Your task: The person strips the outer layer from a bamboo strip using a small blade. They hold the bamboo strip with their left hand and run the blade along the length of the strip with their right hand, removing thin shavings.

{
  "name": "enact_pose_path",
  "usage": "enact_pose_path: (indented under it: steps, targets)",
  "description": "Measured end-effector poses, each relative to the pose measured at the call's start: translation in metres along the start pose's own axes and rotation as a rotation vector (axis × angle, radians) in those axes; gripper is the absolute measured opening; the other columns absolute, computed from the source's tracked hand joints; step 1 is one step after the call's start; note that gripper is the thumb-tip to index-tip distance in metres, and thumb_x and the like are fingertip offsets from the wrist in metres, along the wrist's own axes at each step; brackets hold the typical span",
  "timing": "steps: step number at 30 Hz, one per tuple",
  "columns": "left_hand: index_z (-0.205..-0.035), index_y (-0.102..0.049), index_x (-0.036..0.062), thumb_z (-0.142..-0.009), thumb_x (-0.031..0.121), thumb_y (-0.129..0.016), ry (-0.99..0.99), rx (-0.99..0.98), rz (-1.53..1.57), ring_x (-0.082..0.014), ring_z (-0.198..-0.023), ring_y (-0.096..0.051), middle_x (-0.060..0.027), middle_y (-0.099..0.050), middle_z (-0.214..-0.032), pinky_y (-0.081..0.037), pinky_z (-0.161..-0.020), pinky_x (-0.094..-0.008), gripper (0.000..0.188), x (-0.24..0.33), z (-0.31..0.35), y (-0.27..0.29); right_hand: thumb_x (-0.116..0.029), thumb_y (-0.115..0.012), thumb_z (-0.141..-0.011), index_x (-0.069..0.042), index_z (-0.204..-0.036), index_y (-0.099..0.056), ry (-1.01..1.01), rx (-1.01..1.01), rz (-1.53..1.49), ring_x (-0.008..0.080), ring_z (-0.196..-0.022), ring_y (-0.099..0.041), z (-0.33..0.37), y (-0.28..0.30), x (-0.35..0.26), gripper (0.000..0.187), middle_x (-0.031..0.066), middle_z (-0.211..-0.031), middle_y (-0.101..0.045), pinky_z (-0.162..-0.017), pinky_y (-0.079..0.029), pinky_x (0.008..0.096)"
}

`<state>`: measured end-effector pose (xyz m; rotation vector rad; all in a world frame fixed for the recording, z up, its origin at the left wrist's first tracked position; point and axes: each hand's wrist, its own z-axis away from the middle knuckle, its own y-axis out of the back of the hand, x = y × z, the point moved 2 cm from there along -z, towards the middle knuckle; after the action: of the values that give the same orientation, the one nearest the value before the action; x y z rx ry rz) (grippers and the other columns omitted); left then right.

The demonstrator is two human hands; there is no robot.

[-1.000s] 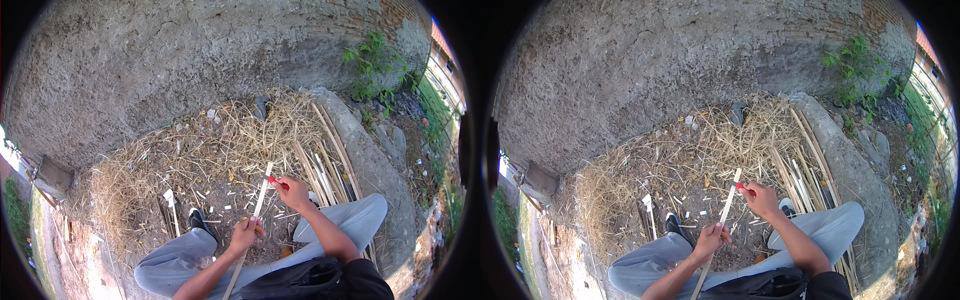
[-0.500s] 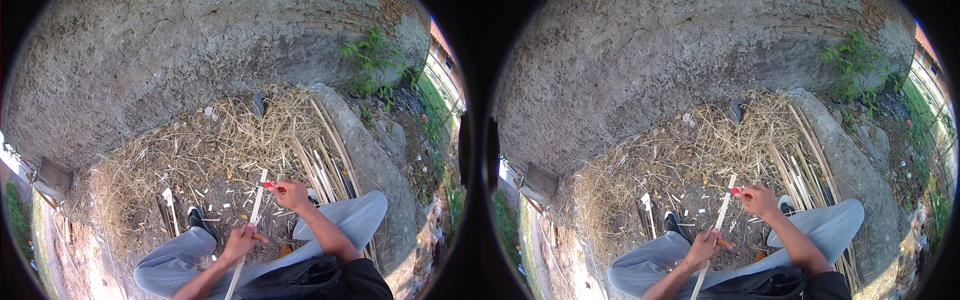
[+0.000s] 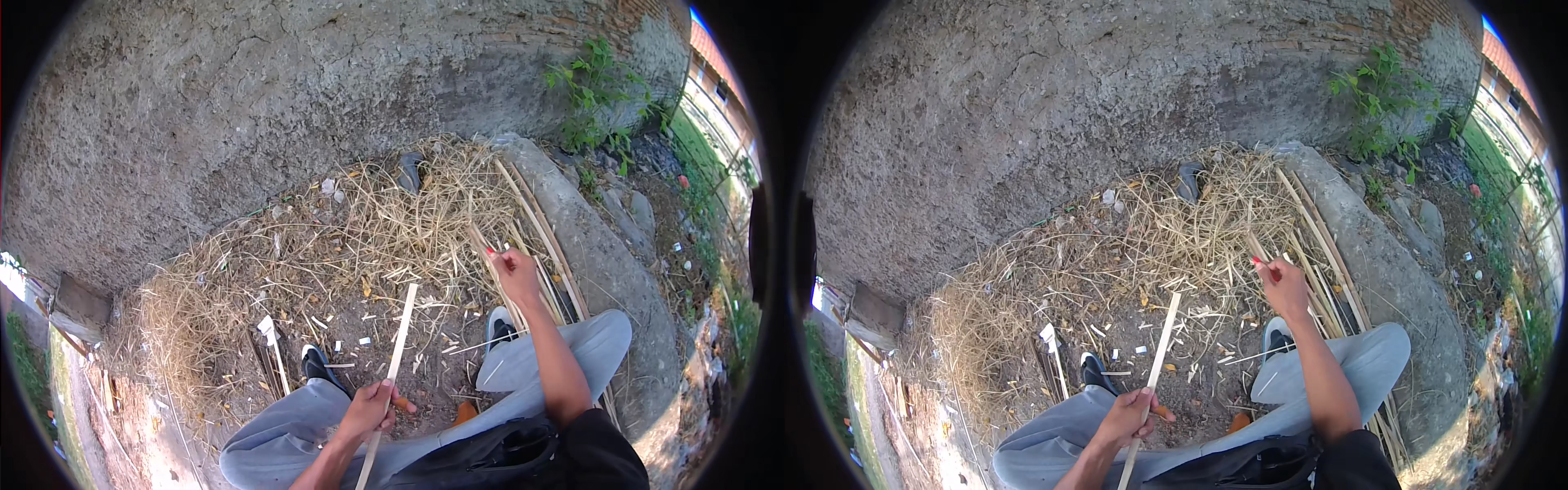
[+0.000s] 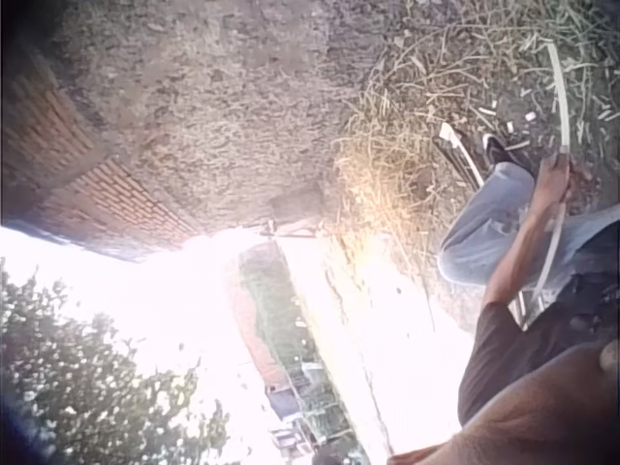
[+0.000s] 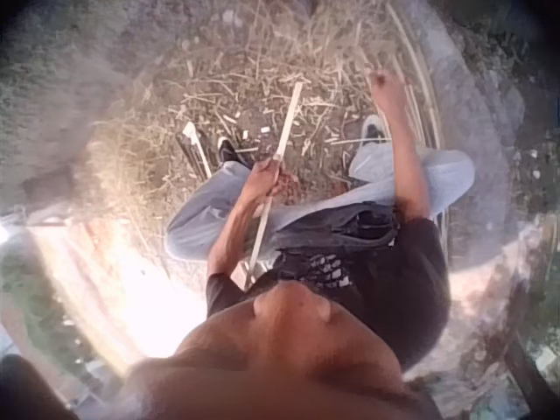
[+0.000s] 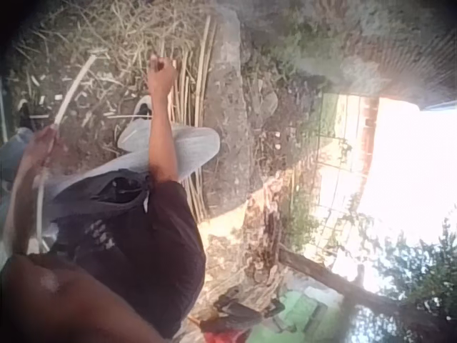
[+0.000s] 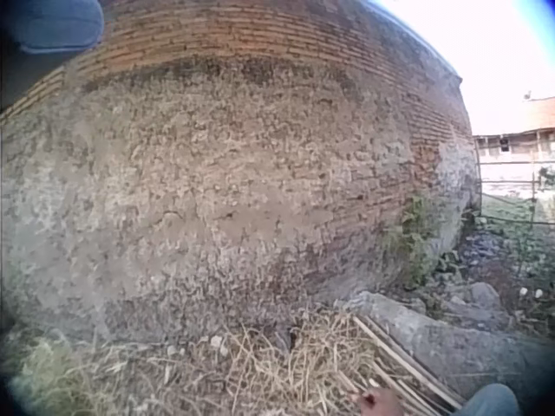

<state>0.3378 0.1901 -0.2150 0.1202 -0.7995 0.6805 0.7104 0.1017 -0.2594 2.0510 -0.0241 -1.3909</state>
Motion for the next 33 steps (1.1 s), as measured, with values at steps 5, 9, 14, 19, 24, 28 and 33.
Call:
enact_pose_path:
  steps: [5,9,14,19,24,28,33]
  targets:
    - [-0.113,-0.049,-0.0012,-0.107,0.025,-0.034,-0.146,0.006,-0.065,-0.0081,-0.041,-0.041,-0.0174,-0.069,-0.099,-0.033,-0.038,-0.024,0.031,-0.007,-0.012,-0.005,-0.036,-0.071,-0.088,-0.006,-0.083,-0.068,0.122,-0.24,-0.051,0.0269,-0.057,-0.064,0.052,-0.035,-0.053,0.03,0.0116,-0.067,-0.066,-0.054,-0.047,0.0371]
    - [-0.113,-0.055,-0.0026,-0.106,0.025,-0.038,-0.291,0.083,-0.138,-0.0082,-0.044,-0.047,-0.0131,-0.068,-0.097,-0.036,-0.039,-0.0235,0.033,-0.01,-0.016,-0.01,-0.038,-0.07,-0.088,-0.008,-0.083,-0.068,0.244,-0.312,-0.012,0.0307,-0.06,-0.067,0.065,-0.04,-0.076,0.031,0.0102,-0.067,-0.068,-0.056,-0.051,0.0382]
    - [-0.111,-0.057,-0.0017,-0.106,0.026,-0.041,-0.228,0.124,-0.17,-0.0078,-0.044,-0.047,-0.0094,-0.066,-0.088,-0.037,-0.039,-0.0244,0.033,-0.019,-0.022,-0.008,-0.038,-0.069,-0.089,-0.01,-0.085,-0.068,0.315,-0.33,0.073,0.0306,-0.062,-0.067,0.07,-0.038,-0.077,0.028,0.0082,-0.069,-0.069,-0.058,-0.053,0.0387]
    - [-0.102,-0.063,-0.0022,-0.105,0.026,-0.042,-0.446,0.279,-0.361,-0.0201,-0.067,-0.061,-0.0122,-0.065,-0.083,-0.048,-0.065,-0.0364,0.035,-0.027,-0.034,-0.008,-0.037,-0.07,-0.088,-0.011,-0.085,-0.068,0.365,-0.368,0.085,0.0302,-0.065,-0.068,0.077,-0.041,-0.077,0.026,0.007,-0.073,-0.07,-0.06,-0.054,0.0405]
    - [-0.098,-0.062,-0.0039,-0.106,0.023,-0.038,-0.564,0.272,-0.386,-0.0143,-0.075,-0.051,-0.008,-0.063,-0.086,-0.045,-0.076,-0.032,0.037,-0.026,-0.036,-0.013,-0.031,-0.073,-0.086,-0.008,-0.08,-0.068,0.464,-0.291,0.034,0.0289,-0.062,-0.067,0.08,-0.042,-0.081,0.023,0.0086,-0.075,-0.069,-0.056,-0.052,0.0366]
    - [-0.096,-0.063,-0.0028,-0.106,0.022,-0.038,-0.48,0.305,-0.495,-0.014,-0.071,-0.047,-0.0045,-0.056,-0.08,-0.044,-0.071,-0.0316,0.037,-0.015,-0.022,-0.018,-0.036,-0.072,-0.086,-0.012,-0.082,-0.071,0.474,-0.256,0.033,0.0276,-0.067,-0.069,0.084,-0.045,-0.081,0.025,0.0059,-0.081,-0.072,-0.06,-0.055,0.0375]
    - [-0.105,-0.065,-0.0006,-0.105,0.026,-0.039,-0.441,0.279,-0.579,-0.0271,-0.072,-0.062,-0.014,-0.062,-0.08,-0.049,-0.071,-0.0388,0.037,-0.009,-0.014,-0.02,-0.035,-0.072,-0.085,-0.012,-0.081,-0.071,0.451,-0.274,0.082,0.0261,-0.067,-0.07,0.087,-0.045,-0.084,0.023,0.0044,-0.081,-0.072,-0.058,-0.055,0.0366]
